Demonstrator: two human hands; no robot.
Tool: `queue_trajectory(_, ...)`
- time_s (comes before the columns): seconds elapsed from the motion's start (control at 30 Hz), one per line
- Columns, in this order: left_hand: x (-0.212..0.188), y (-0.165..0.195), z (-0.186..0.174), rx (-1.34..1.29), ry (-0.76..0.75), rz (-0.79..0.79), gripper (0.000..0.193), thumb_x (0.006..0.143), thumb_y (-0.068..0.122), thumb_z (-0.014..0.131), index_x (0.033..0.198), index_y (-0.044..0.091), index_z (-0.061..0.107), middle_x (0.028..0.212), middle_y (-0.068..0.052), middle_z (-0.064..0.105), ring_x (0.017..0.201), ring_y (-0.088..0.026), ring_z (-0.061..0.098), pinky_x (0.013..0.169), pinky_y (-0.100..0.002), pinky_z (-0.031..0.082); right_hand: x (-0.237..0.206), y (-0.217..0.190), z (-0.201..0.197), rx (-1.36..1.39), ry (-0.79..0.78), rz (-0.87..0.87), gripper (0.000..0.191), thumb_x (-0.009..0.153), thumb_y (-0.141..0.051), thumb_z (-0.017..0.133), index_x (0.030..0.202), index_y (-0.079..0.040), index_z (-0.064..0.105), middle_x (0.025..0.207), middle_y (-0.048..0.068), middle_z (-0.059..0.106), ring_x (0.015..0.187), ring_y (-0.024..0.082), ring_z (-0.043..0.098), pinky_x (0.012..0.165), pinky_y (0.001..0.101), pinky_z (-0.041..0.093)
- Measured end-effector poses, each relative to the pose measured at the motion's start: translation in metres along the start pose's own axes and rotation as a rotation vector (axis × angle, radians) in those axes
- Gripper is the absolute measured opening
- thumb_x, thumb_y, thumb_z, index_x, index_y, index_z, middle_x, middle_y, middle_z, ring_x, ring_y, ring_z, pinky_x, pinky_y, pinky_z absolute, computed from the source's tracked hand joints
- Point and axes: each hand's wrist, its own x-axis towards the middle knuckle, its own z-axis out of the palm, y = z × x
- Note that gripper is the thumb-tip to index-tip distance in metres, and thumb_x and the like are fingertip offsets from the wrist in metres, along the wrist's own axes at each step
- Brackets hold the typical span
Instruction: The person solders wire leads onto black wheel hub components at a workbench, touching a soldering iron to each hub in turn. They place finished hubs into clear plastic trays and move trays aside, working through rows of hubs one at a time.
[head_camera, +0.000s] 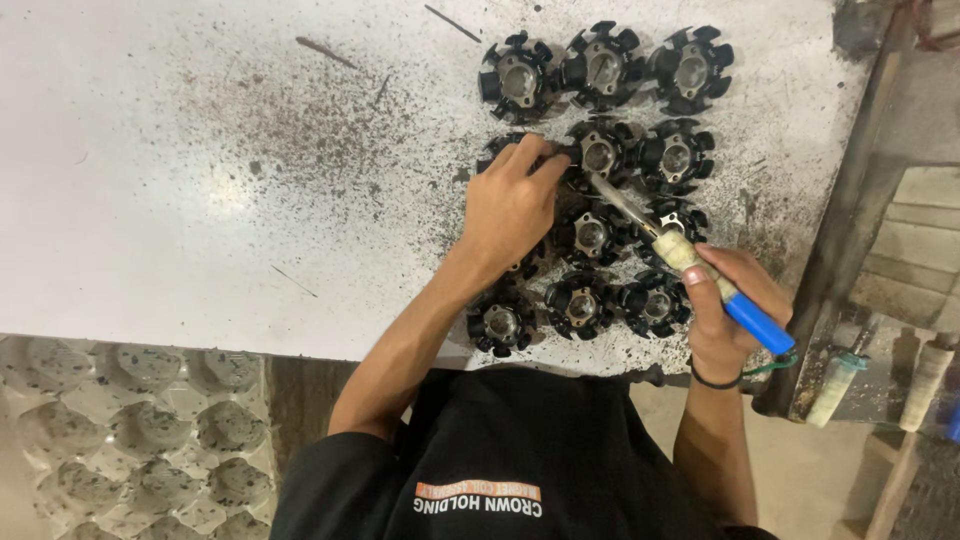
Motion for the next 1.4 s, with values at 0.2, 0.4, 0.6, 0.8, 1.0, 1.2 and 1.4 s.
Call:
queue_trajectory(0.2,0.0,-0.001,0.007,-0.014,-0.059,0.021,0.019,0.083,0.002,0.071,0.1,0.009,0.074,0.102,-0.004,0.063,0.09,-0.024,0.066,0.067,-0.037,0.058,0.015,-0.02,0.004,-0.049,-0.051,0.061,0.021,0.101,-0.008,0.079,0.113,0.008,0.073,0.097,0.017,0.073,0.082,0.018,0.068,0.073,0.0239,0.05)
queue_trajectory(0.4,0.003,0.0,0.014,-0.028,-0.125,0.055,0.027,0.077,0.0,0.071,0.103,0.006,0.072,0.101,-0.01,0.064,0.092,-0.03,0.066,0.069,-0.04,0.058,0.045,-0.069,0.006,-0.222,-0.23,-0.032,0.018,0.1,-0.002,0.08,0.113,0.006,0.072,0.101,0.019,0.074,0.09,0.022,0.075,0.077,0.0252,0.058)
queue_trajectory(0.6,0.008,0.005,0.013,-0.08,-0.065,0.034,0.029,0.08,0.001,0.071,0.109,0.003,0.066,0.104,-0.013,0.064,0.093,-0.031,0.067,0.074,-0.042,0.059,0.057,-0.083,0.007,-0.285,-0.261,-0.049,0.019,0.098,-0.001,0.083,0.113,0.006,0.073,0.102,0.019,0.075,0.089,0.022,0.076,0.076,0.0258,0.058)
queue_trajectory(0.8,-0.011,0.01,-0.024,-0.043,-0.132,-0.144,0.015,0.093,-0.002,0.071,0.107,0.005,0.069,0.094,-0.008,0.067,0.079,-0.026,0.068,0.062,-0.041,0.055,0.015,-0.044,-0.015,0.096,-0.009,0.233,0.015,0.106,-0.007,0.076,0.117,0.003,0.075,0.101,0.016,0.075,0.083,0.018,0.073,0.073,0.0222,0.057)
queue_trajectory(1.0,-0.044,0.027,-0.042,0.04,-0.039,0.035,0.039,0.076,-0.007,0.066,0.114,0.005,0.07,0.11,-0.009,0.063,0.089,-0.026,0.066,0.066,-0.035,0.057,-0.055,-0.024,-0.02,-0.073,0.019,0.084,0.022,0.1,-0.01,0.076,0.111,0.008,0.072,0.101,0.02,0.074,0.089,0.025,0.073,0.083,0.0271,0.056)
queue_trajectory(1.2,-0.058,0.032,-0.032,-0.023,-0.12,0.006,0.035,0.076,-0.008,0.068,0.108,0.005,0.075,0.105,-0.005,0.064,0.088,-0.021,0.064,0.063,-0.034,0.056,-0.081,-0.03,-0.024,-0.091,0.015,0.094,0.025,0.094,-0.012,0.077,0.11,0.007,0.072,0.099,0.02,0.074,0.092,0.027,0.074,0.087,0.0298,0.058)
queue_trajectory(1.4,-0.058,0.031,-0.024,-0.024,-0.151,0.06,0.031,0.075,-0.003,0.069,0.103,0.008,0.076,0.103,-0.002,0.065,0.09,-0.022,0.064,0.066,-0.035,0.056,-0.069,-0.041,-0.02,-0.132,-0.032,0.134,0.022,0.095,-0.01,0.076,0.107,0.008,0.071,0.101,0.021,0.074,0.092,0.028,0.074,0.087,0.0298,0.058)
